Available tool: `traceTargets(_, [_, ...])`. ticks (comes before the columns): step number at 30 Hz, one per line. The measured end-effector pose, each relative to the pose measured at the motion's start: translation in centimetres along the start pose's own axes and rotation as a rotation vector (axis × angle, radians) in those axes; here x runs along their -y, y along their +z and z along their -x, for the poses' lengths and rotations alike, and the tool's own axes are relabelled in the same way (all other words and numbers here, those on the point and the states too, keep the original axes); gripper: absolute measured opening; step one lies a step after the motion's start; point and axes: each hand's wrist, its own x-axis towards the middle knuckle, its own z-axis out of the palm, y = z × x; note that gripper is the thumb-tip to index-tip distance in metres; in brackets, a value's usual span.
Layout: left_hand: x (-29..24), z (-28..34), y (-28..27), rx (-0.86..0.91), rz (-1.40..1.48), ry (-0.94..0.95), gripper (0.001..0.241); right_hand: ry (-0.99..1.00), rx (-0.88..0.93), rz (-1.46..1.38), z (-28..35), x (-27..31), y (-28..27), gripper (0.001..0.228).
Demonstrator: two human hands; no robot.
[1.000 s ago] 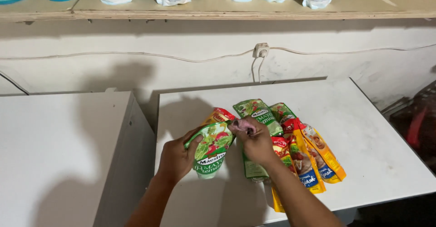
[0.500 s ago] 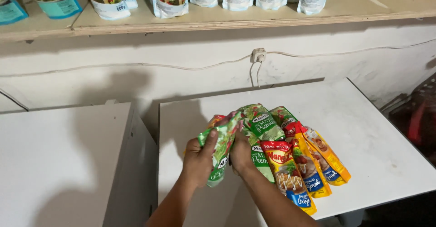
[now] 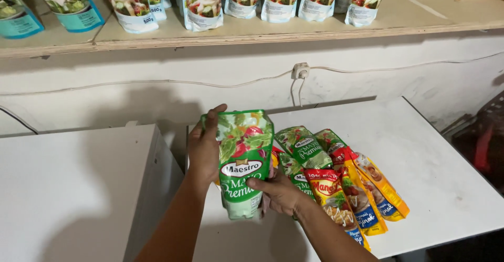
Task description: Cleaning condiment pouches with a cloth and arranging them neatly on a grocery store shelf.
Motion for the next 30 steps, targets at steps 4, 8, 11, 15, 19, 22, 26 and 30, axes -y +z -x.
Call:
traceTargets(4, [1.4,1.6,-1.6,0.228,-0.619,-0.039,0.049,-0.105,-0.039,-0.117,-2.0,-0.5,-1.9,0.044])
traceTargets(8, [5.8,4.5,-2.8,0.239,-0.550,-0.196,0.057,-0.077,-0.101,-0.061,-0.4,3.1,1.1,0.055])
traceTargets(11, [7.5,4.4,-3.1,0.188,-0.432,-0.166,0.051,0.027,-0.243,0.364,1.2,6.2,3.2,0.060])
traceTargets(15, [7.0,4.4,-3.4,0.167,-0.333,-0.143,0.045,0.078,-0.193,0.434,2.2,7.8,4.3,0.067])
traceTargets(19, [6.1,3.6,-4.7,0.325,-0.123,-0.015,0.042,0.077,-0.161,0.268,2.7,8.0,4.0,0.081])
traceTargets(22, [3.1,3.0,-5.1,0.127,-0.264,0.035,0.047,0.058,-0.155,0.069,1.8,9.6,0.2,0.077])
traceTargets(26, [3.3,2.9,-6.3,0.038,-0.175,-0.080,0.041,-0.075,-0.579,0.431,2.7,8.7,0.5,0.078])
traceTargets(30, [5.1,1.6,-6.2,0.044,-0.022,-0.125,0.042,-0.027,-0.322,0.311,1.7,5.3,1.5,0.048])
